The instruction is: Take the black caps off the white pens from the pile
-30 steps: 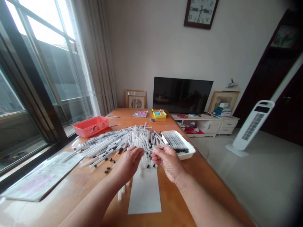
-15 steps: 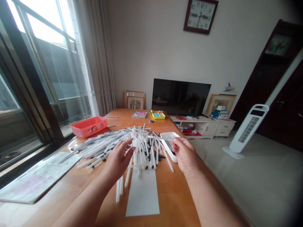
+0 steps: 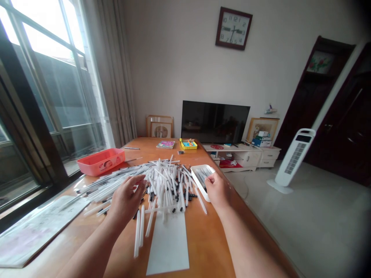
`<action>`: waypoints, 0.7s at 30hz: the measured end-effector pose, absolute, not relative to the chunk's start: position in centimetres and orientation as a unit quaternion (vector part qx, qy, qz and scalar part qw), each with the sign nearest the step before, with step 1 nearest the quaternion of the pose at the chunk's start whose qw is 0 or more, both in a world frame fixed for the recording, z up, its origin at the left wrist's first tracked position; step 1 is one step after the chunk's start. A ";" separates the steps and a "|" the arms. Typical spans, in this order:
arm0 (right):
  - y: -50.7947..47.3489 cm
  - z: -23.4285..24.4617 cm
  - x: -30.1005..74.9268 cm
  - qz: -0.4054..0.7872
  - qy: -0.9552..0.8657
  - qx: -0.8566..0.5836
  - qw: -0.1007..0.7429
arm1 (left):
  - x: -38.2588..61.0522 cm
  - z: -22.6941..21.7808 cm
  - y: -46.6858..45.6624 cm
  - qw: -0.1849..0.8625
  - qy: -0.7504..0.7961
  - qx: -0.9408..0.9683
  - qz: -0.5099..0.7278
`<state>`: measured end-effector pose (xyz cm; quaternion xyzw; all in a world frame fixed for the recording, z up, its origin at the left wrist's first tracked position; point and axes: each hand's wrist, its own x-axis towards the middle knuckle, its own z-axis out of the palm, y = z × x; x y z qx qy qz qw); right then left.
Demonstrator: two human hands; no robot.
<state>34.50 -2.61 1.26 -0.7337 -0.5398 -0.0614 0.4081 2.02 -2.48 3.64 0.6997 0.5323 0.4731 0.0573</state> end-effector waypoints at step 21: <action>-2.6 0.9 33.5 -0.073 -0.569 -0.740 0.352 | 1.7 3.2 -2.1 0.055 0.541 0.692 0.475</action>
